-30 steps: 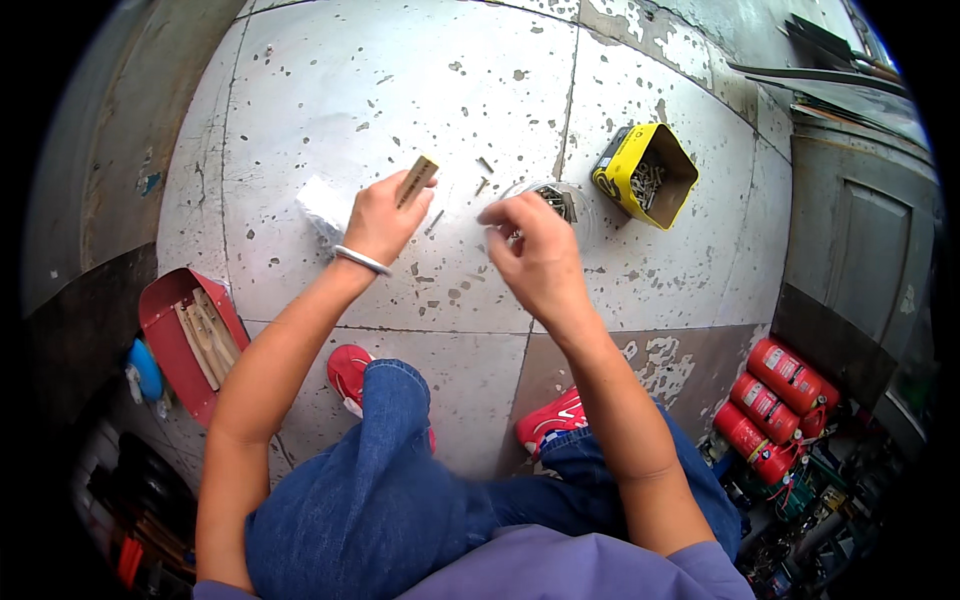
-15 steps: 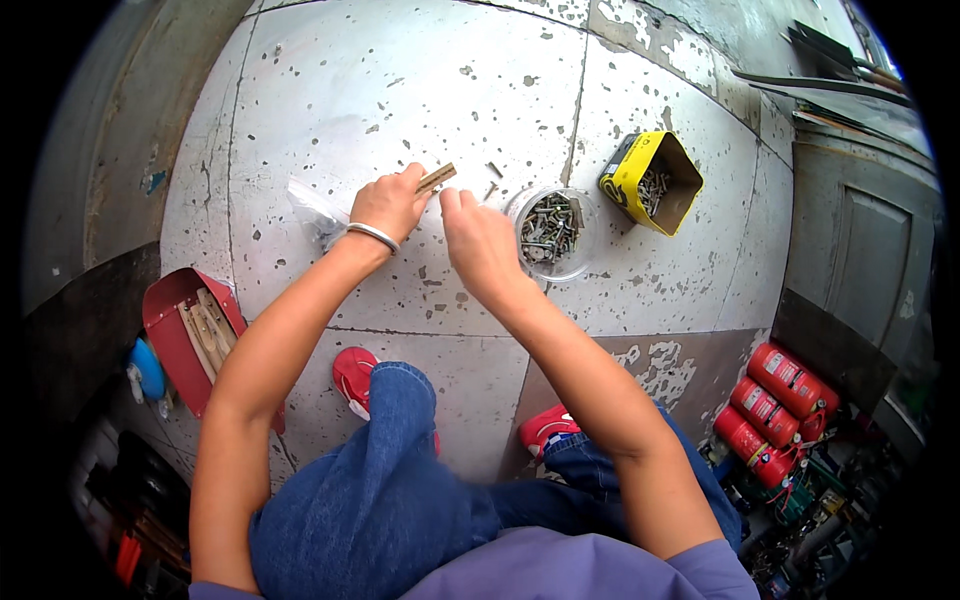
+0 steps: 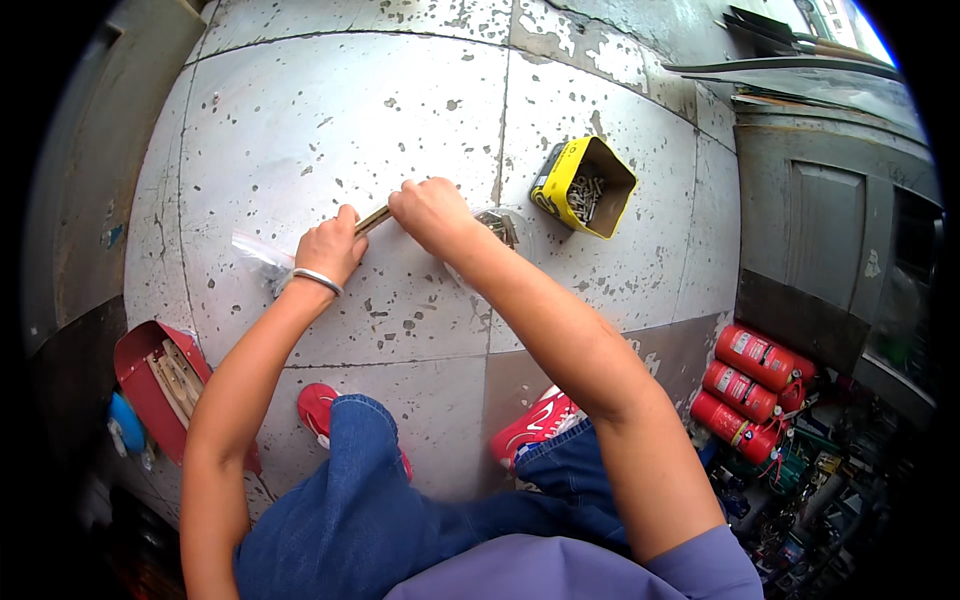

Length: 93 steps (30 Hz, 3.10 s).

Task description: The person sits on the floor and inserts metal screws into pre-drilled holes in small wooden sticks. They pick screws from a clear container, align them with the holes, and push them in by hand. The person then places the assembled sticks into a red tray and moves the tray to a shelf.

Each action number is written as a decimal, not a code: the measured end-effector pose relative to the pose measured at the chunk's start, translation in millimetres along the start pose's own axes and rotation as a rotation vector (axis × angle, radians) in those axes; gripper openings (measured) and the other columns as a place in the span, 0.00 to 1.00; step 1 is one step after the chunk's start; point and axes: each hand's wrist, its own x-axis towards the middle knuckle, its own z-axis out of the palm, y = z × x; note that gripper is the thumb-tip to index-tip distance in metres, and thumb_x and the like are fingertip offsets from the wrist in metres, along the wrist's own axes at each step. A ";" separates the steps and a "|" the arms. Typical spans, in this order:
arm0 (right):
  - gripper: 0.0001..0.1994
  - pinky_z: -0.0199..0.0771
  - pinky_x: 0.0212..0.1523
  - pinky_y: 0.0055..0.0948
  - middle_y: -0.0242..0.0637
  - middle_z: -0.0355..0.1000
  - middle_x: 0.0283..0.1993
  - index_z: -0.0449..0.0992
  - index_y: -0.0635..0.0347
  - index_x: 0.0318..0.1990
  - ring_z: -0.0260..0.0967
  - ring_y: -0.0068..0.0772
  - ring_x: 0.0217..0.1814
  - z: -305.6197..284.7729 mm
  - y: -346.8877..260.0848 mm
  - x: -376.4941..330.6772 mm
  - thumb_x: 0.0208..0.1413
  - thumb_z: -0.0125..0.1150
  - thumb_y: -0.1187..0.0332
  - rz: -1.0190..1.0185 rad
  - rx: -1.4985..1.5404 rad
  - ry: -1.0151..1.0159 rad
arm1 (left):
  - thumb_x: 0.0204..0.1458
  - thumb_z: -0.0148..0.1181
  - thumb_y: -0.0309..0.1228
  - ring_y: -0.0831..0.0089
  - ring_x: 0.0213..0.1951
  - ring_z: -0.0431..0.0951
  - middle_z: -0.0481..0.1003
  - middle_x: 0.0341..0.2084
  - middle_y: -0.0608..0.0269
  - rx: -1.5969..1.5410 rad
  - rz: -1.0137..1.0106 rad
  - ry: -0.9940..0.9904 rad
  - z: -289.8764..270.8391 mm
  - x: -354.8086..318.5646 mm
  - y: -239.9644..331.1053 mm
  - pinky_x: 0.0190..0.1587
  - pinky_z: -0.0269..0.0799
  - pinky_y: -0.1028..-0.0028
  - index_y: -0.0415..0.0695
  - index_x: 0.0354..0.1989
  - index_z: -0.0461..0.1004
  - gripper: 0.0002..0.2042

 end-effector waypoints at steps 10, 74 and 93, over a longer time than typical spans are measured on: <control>0.03 0.76 0.30 0.32 0.38 0.76 0.27 0.78 0.54 0.22 0.76 0.38 0.30 5.4 12.8 9.6 0.38 0.61 0.74 0.021 0.138 -0.009 | 0.53 0.59 0.33 0.84 0.09 0.58 0.61 0.12 0.73 -1.320 -0.285 -0.435 -49.2 -37.2 76.5 0.11 0.54 0.81 0.40 0.35 0.65 0.11; 0.07 0.72 0.35 0.23 0.36 0.71 0.34 0.67 0.65 0.39 0.71 0.24 0.35 -85.8 -67.7 -104.4 0.60 0.53 0.70 0.292 1.812 0.291 | 0.52 0.60 0.27 0.81 0.26 0.72 0.75 0.26 0.64 -1.337 -0.144 -0.120 -86.9 -98.2 74.4 0.31 0.69 0.80 0.37 0.36 0.74 0.07; 0.08 0.71 0.36 0.24 0.36 0.71 0.33 0.69 0.63 0.40 0.69 0.24 0.32 -85.9 -70.3 -100.6 0.58 0.58 0.69 0.597 2.204 0.035 | 0.52 0.60 0.27 0.85 0.22 0.68 0.72 0.21 0.68 -1.372 -0.169 -0.035 -87.1 -95.7 75.7 0.25 0.65 0.82 0.37 0.36 0.73 0.06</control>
